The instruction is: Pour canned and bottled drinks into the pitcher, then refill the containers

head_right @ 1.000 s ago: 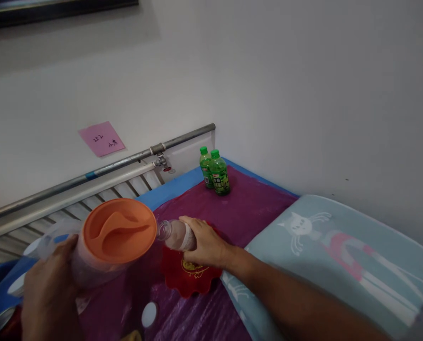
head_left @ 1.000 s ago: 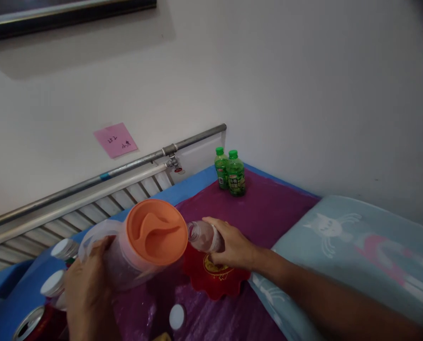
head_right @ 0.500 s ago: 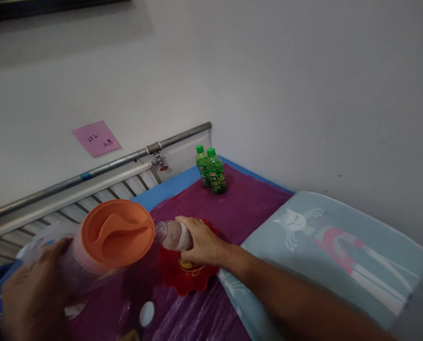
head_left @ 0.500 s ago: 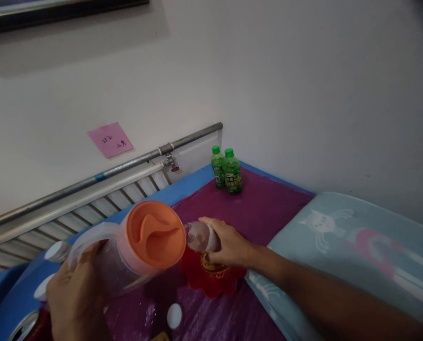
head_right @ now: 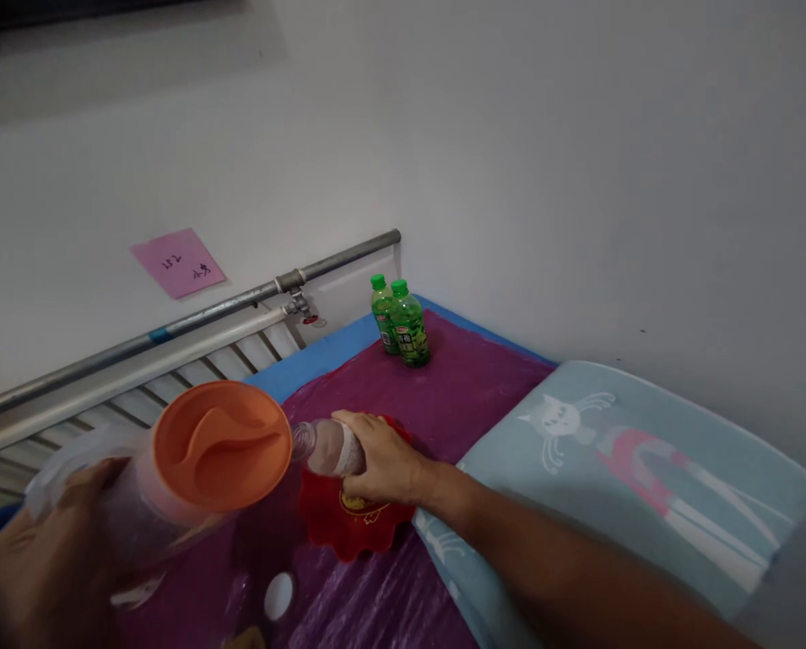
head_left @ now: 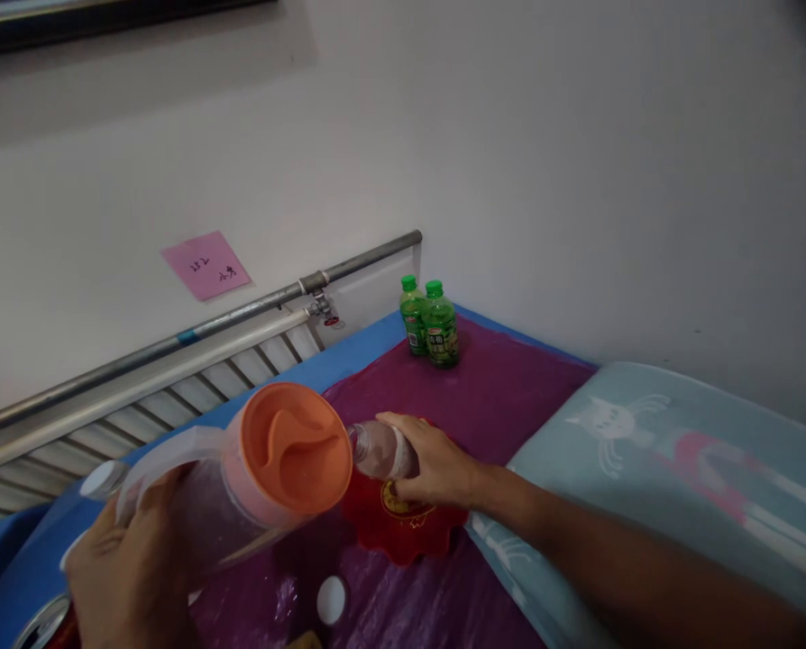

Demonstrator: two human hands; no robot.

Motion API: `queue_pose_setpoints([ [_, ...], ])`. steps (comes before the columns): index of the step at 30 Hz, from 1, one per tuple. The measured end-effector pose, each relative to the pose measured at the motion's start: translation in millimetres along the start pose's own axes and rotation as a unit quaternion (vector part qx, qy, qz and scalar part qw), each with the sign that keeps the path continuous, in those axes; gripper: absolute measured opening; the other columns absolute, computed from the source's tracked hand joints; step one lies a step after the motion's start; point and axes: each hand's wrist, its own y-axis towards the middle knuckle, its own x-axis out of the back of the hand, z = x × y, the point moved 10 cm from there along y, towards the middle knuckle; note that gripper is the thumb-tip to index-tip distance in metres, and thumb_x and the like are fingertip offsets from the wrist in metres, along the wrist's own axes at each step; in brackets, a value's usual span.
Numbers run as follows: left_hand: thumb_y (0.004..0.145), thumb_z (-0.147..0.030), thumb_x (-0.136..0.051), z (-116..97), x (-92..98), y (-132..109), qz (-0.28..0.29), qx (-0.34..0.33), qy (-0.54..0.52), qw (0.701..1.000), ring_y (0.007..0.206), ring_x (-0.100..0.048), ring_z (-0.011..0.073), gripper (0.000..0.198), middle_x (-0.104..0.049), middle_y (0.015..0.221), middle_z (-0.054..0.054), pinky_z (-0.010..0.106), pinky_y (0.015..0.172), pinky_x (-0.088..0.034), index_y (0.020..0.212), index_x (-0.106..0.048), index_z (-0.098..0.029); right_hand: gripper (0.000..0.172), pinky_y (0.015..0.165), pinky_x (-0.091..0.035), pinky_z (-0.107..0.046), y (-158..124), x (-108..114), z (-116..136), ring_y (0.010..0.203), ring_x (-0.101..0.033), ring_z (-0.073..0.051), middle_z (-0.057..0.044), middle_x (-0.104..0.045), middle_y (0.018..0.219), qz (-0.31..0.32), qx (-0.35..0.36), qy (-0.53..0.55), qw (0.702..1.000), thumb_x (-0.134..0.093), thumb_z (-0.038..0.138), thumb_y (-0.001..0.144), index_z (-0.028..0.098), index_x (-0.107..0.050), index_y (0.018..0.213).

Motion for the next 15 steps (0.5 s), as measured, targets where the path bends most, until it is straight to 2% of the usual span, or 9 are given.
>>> queue_pose_setpoints([
  [5, 0.059, -0.042, -0.072, -9.1, 1.9, -7.8, -0.013, -0.022, 0.008, 1.000, 0.052, -0.050, 0.0121, 0.020, -0.064, 0.061, -0.010, 0.025, 0.049, -0.046, 0.064, -0.067, -0.023, 0.085, 0.105, -0.039, -0.047, -0.5, 0.5, -0.2, 0.124, -0.051, -0.030, -0.012, -0.054, 0.137, -0.001, -0.006, 0.003, 1.000, -0.065, 0.016, 0.057, 0.019, -0.044, 0.139],
  [11, 0.060, -0.046, -0.073, 4.9, -2.4, 4.6, 0.004, -0.010, -0.001, 1.000, 0.052, -0.050, 0.0131, 0.035, -0.060, 0.063, -0.005, 0.022, 0.039, -0.040, 0.085, -0.074, -0.021, 0.085, 0.107, -0.037, -0.045, 0.5, 0.3, -0.6, 0.125, -0.050, -0.029, -0.010, -0.054, 0.137, -0.006, 0.003, 0.003, 1.000, -0.065, 0.016, 0.057, 0.020, -0.044, 0.139],
  [15, 0.060, -0.046, -0.074, 7.9, -1.2, 11.8, 0.008, -0.032, -0.008, 0.999, 0.054, -0.051, 0.0142, 0.040, -0.059, 0.064, -0.004, 0.020, 0.036, -0.039, 0.092, -0.075, -0.022, 0.084, 0.107, -0.037, -0.046, 0.7, -0.2, -0.8, 0.125, -0.050, -0.029, -0.010, -0.054, 0.137, -0.004, 0.004, 0.002, 1.000, -0.066, 0.017, 0.057, 0.021, -0.044, 0.138],
])
